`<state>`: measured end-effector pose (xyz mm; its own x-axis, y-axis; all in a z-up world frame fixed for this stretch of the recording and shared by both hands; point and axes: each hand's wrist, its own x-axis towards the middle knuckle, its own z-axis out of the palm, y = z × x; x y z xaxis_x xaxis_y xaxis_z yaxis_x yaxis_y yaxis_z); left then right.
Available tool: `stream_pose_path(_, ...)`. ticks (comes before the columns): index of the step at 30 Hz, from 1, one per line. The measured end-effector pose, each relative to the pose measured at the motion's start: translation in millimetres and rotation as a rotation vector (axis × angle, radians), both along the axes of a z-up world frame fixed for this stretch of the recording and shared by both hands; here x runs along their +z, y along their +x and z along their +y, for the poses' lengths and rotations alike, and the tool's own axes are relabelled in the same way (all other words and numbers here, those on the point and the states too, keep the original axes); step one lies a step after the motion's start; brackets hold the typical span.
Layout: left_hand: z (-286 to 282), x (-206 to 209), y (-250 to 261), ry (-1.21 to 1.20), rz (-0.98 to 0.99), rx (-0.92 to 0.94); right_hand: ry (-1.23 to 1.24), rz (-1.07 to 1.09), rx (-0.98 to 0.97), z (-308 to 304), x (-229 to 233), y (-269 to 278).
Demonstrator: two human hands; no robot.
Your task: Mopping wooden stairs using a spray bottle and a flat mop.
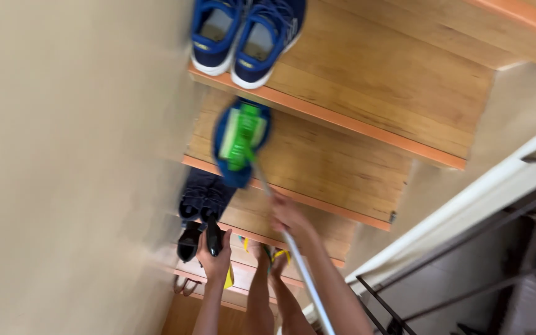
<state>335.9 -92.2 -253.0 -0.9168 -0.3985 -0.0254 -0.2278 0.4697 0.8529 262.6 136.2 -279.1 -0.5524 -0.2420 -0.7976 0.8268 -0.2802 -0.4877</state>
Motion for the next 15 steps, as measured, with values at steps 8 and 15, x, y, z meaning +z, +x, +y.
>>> stream_pose_path(8,44,39,-15,0.187,-0.053,-0.089,0.483,-0.285,-0.242,220,58,145)
stream_pose_path(15,42,49,-17,0.244,-0.018,-0.058,0.668,-0.331,-0.240,210,82,142)
